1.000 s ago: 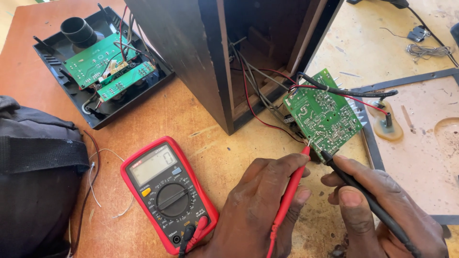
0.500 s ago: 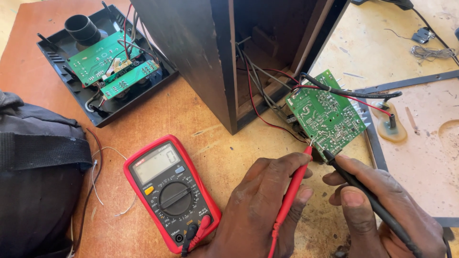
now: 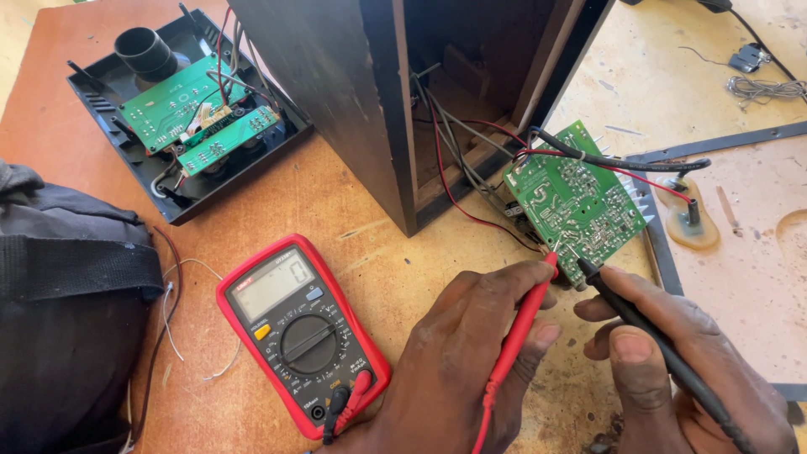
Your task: Testing the continuity and electrical components of a speaker's circuit board using a digital multimeter.
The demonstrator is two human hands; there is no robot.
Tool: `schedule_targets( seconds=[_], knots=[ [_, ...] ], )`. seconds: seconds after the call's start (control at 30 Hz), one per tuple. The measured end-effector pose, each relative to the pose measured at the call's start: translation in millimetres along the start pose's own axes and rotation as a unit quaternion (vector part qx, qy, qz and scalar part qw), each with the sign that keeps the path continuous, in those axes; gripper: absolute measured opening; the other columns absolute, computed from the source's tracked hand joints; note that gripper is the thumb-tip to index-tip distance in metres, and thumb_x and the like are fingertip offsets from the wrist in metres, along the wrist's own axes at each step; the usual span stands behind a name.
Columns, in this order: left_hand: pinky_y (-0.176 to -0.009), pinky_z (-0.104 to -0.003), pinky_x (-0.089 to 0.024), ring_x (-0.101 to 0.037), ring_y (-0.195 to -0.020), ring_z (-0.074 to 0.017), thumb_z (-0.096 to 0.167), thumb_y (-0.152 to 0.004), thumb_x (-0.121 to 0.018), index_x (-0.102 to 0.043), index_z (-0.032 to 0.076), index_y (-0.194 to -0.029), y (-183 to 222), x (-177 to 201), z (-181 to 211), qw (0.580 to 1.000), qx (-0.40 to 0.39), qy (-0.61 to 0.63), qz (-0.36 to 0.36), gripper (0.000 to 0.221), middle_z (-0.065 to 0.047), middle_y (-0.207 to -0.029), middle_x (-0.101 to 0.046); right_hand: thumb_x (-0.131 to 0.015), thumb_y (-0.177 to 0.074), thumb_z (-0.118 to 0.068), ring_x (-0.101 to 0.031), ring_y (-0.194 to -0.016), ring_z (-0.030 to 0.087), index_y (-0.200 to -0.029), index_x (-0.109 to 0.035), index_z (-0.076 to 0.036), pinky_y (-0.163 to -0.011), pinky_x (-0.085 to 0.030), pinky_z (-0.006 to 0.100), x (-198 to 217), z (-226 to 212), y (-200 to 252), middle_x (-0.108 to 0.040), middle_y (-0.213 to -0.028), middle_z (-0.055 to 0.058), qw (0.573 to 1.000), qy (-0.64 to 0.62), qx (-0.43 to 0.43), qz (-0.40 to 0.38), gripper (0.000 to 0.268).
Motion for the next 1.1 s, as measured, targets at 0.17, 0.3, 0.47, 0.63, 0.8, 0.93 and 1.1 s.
schedule_targets(
  seconds=[0.17, 0.3, 0.47, 0.63, 0.8, 0.93, 1.1],
  knots=[
    [-0.098, -0.040, -0.054, -0.064, -0.114, -0.0294, 0.028, -0.106, -0.043, -0.048, -0.001, -0.139, -1.4, -2.4, -0.9, 1.000, -0.019, -0.009, -0.003, 0.044, -0.016, -0.126, -0.067, -0.054, -0.098, -0.019, -0.067, -0.071, 0.020, -0.127, -0.071, 0.005, -0.069, -0.053, 0.030, -0.8, -4.7, 0.1, -0.074, -0.093, 0.016, 0.999, -0.017, 0.036, 0.003, 0.042],
    [-0.096, -0.040, -0.054, -0.065, -0.111, -0.0295, 0.029, -0.106, -0.043, -0.049, 0.001, -0.139, -2.1, -0.8, -0.7, 1.000, -0.006, -0.006, -0.003, 0.044, -0.017, -0.120, -0.067, -0.054, -0.097, -0.022, -0.068, -0.070, 0.021, -0.127, -0.072, 0.004, -0.068, -0.054, 0.032, -1.0, -2.4, -1.5, -0.075, -0.094, 0.016, 0.999, -0.008, 0.035, -0.007, 0.044],
    [-0.095, -0.040, -0.054, -0.064, -0.112, -0.0295, 0.029, -0.106, -0.042, -0.050, 0.000, -0.137, -3.0, 0.6, 0.9, 1.000, -0.006, -0.004, -0.001, 0.043, -0.016, -0.122, -0.068, -0.054, -0.097, -0.022, -0.068, -0.070, 0.021, -0.127, -0.072, 0.004, -0.068, -0.053, 0.031, -1.2, -3.0, -0.6, -0.075, -0.093, 0.016, 1.000, -0.011, 0.027, -0.009, 0.043],
    [-0.095, -0.041, -0.053, -0.063, -0.112, -0.0311, 0.030, -0.107, -0.040, -0.048, -0.001, -0.139, -3.1, 0.6, 0.5, 1.000, -0.008, -0.003, -0.004, 0.046, -0.016, -0.121, -0.068, -0.053, -0.096, -0.021, -0.067, -0.068, 0.019, -0.128, -0.071, 0.005, -0.069, -0.052, 0.028, -2.0, -3.4, -0.1, -0.075, -0.094, 0.016, 0.999, -0.024, 0.043, -0.010, 0.045],
    [-0.094, -0.040, -0.053, -0.063, -0.109, -0.0301, 0.031, -0.107, -0.039, -0.049, -0.001, -0.138, -3.0, 0.5, 0.5, 1.000, -0.006, -0.002, -0.006, 0.046, -0.015, -0.115, -0.070, -0.052, -0.097, -0.021, -0.067, -0.068, 0.020, -0.127, -0.071, 0.006, -0.069, -0.052, 0.028, -2.3, -4.7, 0.4, -0.075, -0.094, 0.016, 0.998, -0.028, 0.048, -0.004, 0.044],
    [-0.100, -0.039, -0.054, -0.065, -0.116, -0.0295, 0.026, -0.107, -0.044, -0.048, 0.002, -0.140, -0.9, -0.3, 2.9, 1.000, -0.027, 0.003, 0.001, 0.040, -0.017, -0.127, -0.067, -0.050, -0.097, -0.024, -0.067, -0.071, 0.020, -0.130, -0.070, 0.005, -0.069, -0.050, 0.028, 1.3, 0.4, 0.5, -0.076, -0.094, 0.016, 0.999, -0.037, 0.012, -0.004, 0.048],
    [-0.093, -0.030, -0.060, -0.078, -0.107, -0.0209, 0.020, -0.103, -0.053, -0.055, 0.012, -0.135, -2.2, 2.6, 4.9, 0.999, 0.041, 0.007, 0.028, 0.033, -0.010, -0.117, -0.072, -0.050, -0.094, -0.025, -0.068, -0.067, 0.026, -0.132, -0.057, 0.009, -0.053, -0.049, 0.033, 3.3, 26.3, -4.8, -0.077, -0.101, 0.022, 0.994, -0.086, -0.067, -0.016, 0.051]
  ],
)
Point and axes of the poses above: each hand's wrist, its own y-axis away from the middle knuckle, its own x-axis out of the back of the hand, z = x × y, the point moved 7 cm from there along -y, towards the middle knuckle
